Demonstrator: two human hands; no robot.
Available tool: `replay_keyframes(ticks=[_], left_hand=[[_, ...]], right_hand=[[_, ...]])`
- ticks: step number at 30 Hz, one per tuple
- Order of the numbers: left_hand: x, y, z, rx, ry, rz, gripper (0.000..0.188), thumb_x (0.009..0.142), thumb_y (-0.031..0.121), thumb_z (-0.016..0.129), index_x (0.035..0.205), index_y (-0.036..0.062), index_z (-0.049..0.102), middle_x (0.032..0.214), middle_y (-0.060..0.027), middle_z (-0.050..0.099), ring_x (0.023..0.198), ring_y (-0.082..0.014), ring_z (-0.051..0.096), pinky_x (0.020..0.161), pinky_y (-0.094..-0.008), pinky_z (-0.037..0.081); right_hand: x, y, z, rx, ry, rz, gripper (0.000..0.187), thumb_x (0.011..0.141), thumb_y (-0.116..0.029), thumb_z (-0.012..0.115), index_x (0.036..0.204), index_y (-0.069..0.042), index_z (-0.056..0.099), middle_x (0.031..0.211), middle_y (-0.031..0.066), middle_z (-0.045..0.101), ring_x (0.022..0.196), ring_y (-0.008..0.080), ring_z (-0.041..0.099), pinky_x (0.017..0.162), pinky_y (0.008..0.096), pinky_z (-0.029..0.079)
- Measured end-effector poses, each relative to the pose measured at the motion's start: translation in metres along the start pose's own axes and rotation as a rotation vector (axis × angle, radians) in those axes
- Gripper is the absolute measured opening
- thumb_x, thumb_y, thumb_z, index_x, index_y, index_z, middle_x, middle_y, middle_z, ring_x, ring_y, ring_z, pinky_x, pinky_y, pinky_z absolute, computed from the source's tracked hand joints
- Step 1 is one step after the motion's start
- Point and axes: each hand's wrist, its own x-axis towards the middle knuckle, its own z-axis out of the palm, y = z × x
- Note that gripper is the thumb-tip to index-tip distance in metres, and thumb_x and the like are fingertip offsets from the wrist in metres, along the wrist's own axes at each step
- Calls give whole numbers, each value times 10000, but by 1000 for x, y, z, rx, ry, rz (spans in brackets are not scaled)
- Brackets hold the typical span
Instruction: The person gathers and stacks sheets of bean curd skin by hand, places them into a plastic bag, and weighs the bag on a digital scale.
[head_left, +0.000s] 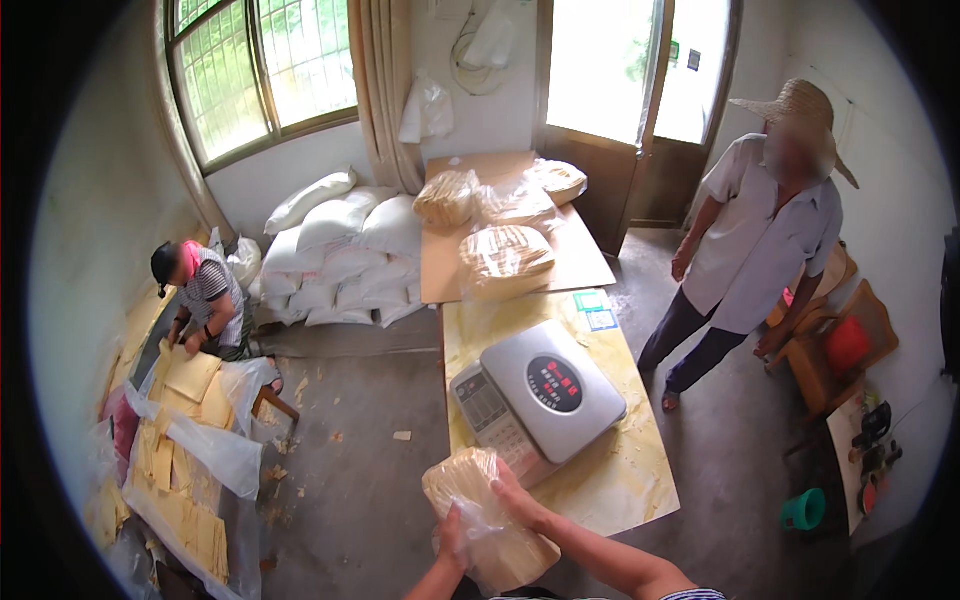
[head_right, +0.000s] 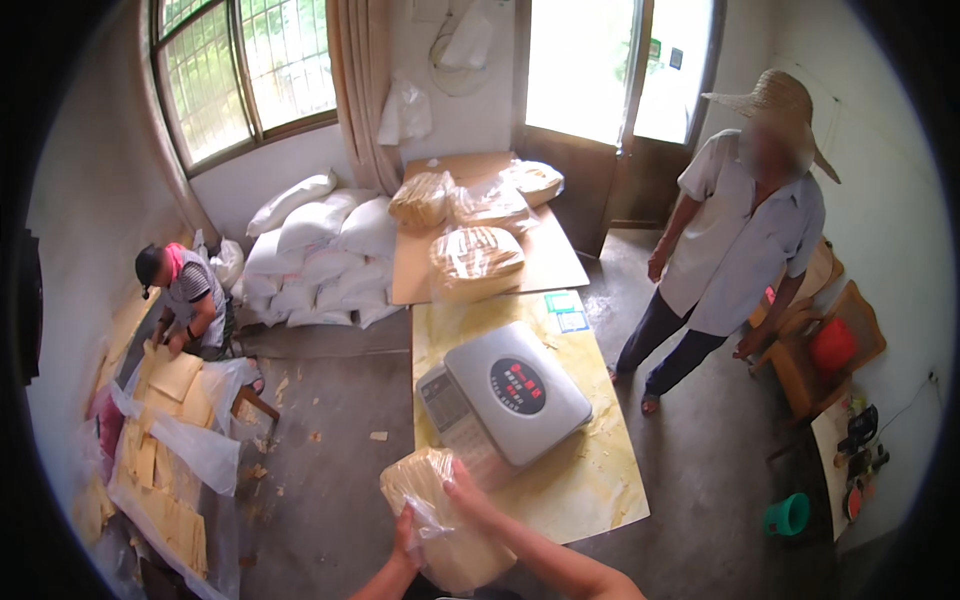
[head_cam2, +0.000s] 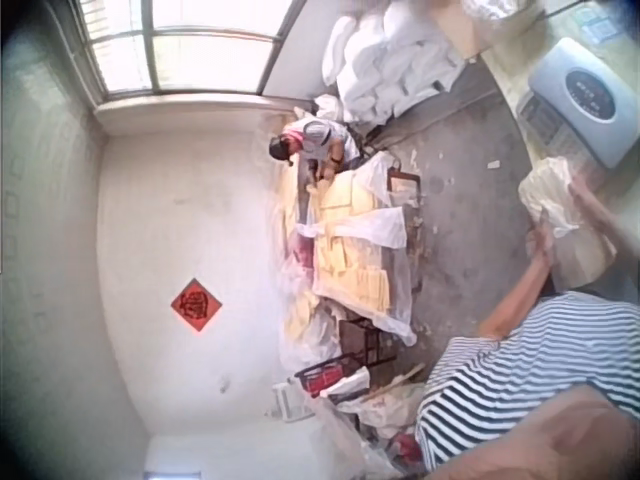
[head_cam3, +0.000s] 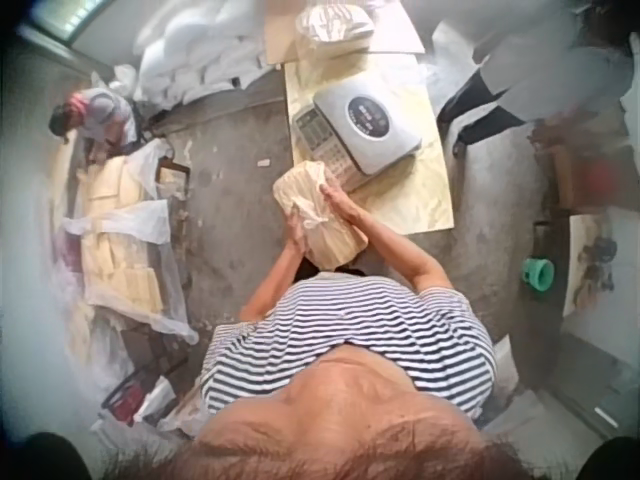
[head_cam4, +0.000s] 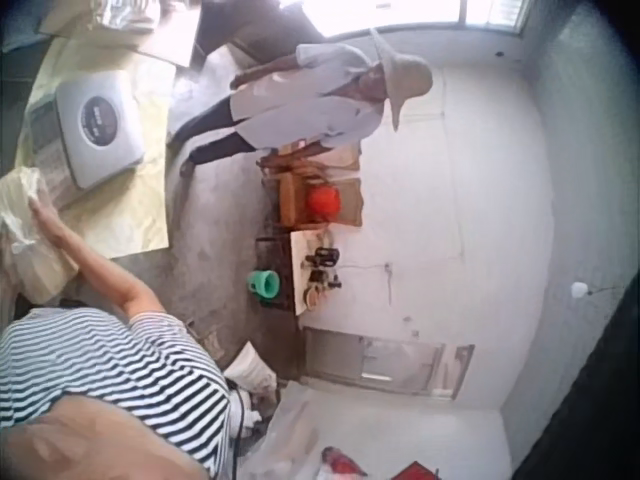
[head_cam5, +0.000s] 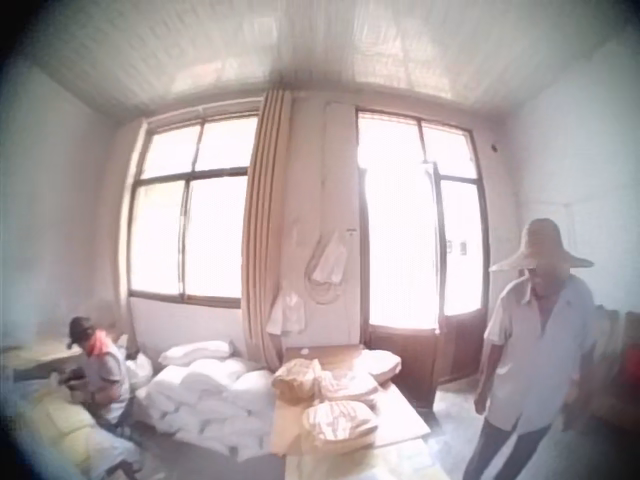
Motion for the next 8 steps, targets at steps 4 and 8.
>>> replay_keyframes(ticks=[4, 8], left_hand=[[1, 2, 9, -1, -58, 52, 537, 908, 326, 539, 1356, 87, 363, 1246, -94, 508, 1111, -250, 524, 952, -396, 442], [0, 19, 70, 148, -196, 92, 623, 896, 429, 510, 1397, 100, 339, 1352, -110, 459, 1198, -286, 487, 1014, -427, 403]], right_hand=[[9, -11, 3, 93, -9, -61, 703, 948, -396, 442, 1456, 6, 171, 1503, 158, 181, 1409, 258, 120, 1140, 359, 113], [17, 32, -14, 160, 15, -9, 700, 958, -455, 424, 1471, -41, 187, 1511, 122, 184, 1391, 260, 188, 1119, 356, 190]])
